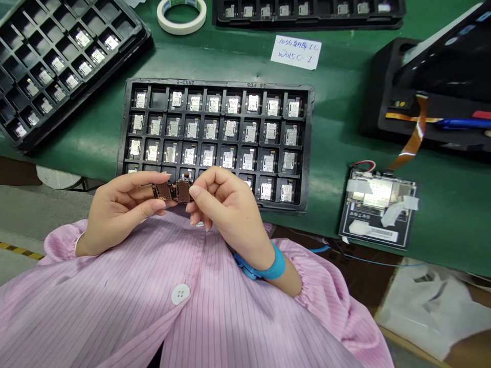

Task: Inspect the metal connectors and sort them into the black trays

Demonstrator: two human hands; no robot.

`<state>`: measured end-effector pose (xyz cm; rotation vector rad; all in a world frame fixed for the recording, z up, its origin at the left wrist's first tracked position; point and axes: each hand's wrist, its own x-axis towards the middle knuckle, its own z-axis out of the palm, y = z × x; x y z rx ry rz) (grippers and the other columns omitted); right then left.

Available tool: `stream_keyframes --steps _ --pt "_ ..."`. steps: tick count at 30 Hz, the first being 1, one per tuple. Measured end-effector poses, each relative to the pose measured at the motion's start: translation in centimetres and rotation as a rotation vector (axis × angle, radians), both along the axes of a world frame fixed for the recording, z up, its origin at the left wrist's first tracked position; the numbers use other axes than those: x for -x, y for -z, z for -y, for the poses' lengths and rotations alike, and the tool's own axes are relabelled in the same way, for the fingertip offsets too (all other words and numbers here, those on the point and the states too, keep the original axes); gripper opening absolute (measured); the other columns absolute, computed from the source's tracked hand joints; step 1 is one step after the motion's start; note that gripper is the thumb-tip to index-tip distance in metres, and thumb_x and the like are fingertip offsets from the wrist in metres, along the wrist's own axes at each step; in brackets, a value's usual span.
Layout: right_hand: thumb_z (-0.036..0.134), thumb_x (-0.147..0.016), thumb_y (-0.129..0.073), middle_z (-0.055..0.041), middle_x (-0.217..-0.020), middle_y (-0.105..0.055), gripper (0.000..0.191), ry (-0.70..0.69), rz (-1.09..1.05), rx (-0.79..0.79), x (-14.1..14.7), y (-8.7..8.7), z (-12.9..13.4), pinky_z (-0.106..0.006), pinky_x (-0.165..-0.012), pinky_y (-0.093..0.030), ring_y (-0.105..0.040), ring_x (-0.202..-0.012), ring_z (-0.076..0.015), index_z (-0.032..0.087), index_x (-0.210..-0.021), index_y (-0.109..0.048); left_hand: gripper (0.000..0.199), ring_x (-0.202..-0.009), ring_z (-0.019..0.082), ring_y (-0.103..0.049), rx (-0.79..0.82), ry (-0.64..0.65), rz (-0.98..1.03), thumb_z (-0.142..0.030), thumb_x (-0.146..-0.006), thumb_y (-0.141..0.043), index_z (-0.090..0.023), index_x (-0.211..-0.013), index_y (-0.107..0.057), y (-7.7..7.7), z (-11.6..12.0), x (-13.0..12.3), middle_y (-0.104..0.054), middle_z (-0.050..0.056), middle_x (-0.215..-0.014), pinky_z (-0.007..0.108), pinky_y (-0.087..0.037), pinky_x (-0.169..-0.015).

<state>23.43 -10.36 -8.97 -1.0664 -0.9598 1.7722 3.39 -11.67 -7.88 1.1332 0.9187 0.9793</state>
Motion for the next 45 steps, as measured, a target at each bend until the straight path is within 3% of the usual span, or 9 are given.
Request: stream_keyframes --steps 11,18,29,41,45 --pt "0.027 -0.088 -0.074 0.0036 -0.062 -0.07 0.021 -0.01 -0.006 -0.015 0.19 -0.22 0.04 -0.012 -0.035 -0.042 -0.061 -0.043 -0.0072 0.019 -0.077 -0.059 0.04 -0.1 0.018 -0.074 0.017 -0.015 0.014 -0.008 -0.088 -0.071 -0.023 -0.124 -0.063 0.11 -0.03 0.26 -0.076 0.003 -0.112 0.025 -0.062 -0.093" --pt "0.03 -0.087 -0.076 0.003 -0.062 -0.07 0.023 -0.008 0.004 -0.003 0.29 -0.37 -0.14 -0.013 -0.035 -0.042 -0.061 -0.043 -0.0077 0.019 -0.077 -0.059 0.036 -0.097 0.017 -0.075 0.03 0.007 0.038 -0.01 -0.089 -0.071 -0.022 -0.121 -0.059 0.28 0.0 0.34 -0.077 0.004 -0.107 0.023 -0.063 -0.086" --pt "0.032 -0.087 -0.072 0.0025 -0.06 -0.068 0.024 -0.018 0.073 0.014 0.47 -0.48 -0.11 -0.016 -0.034 -0.04 -0.058 -0.042 -0.0084 0.02 -0.075 -0.057 0.033 -0.094 0.019 -0.075 0.055 0.029 -0.047 -0.016 -0.088 -0.072 -0.02 -0.117 -0.056 0.33 -0.11 0.46 -0.077 0.006 -0.103 0.028 -0.063 -0.087" --pt "0.034 -0.086 -0.072 0.0021 -0.06 -0.067 0.024 -0.044 0.105 0.023 0.63 -0.63 -0.46 -0.018 -0.036 -0.038 -0.058 -0.042 -0.009 0.021 -0.075 -0.056 0.032 -0.097 0.017 -0.074 0.019 0.032 -0.07 -0.013 -0.087 -0.072 -0.019 -0.116 -0.058 0.38 -0.3 0.32 -0.076 0.005 -0.105 0.025 -0.062 -0.087" --pt "0.03 -0.085 -0.07 0.0044 -0.055 -0.061 0.021 -0.038 0.188 0.004 0.63 -0.79 -0.6 -0.019 -0.037 -0.034 -0.049 -0.04 -0.0071 0.021 -0.073 -0.056 0.031 -0.097 0.018 -0.073 -0.007 0.015 -0.134 -0.017 -0.087 -0.073 -0.021 -0.115 -0.06 0.25 -0.36 0.61 -0.075 0.005 -0.106 0.026 -0.062 -0.084"
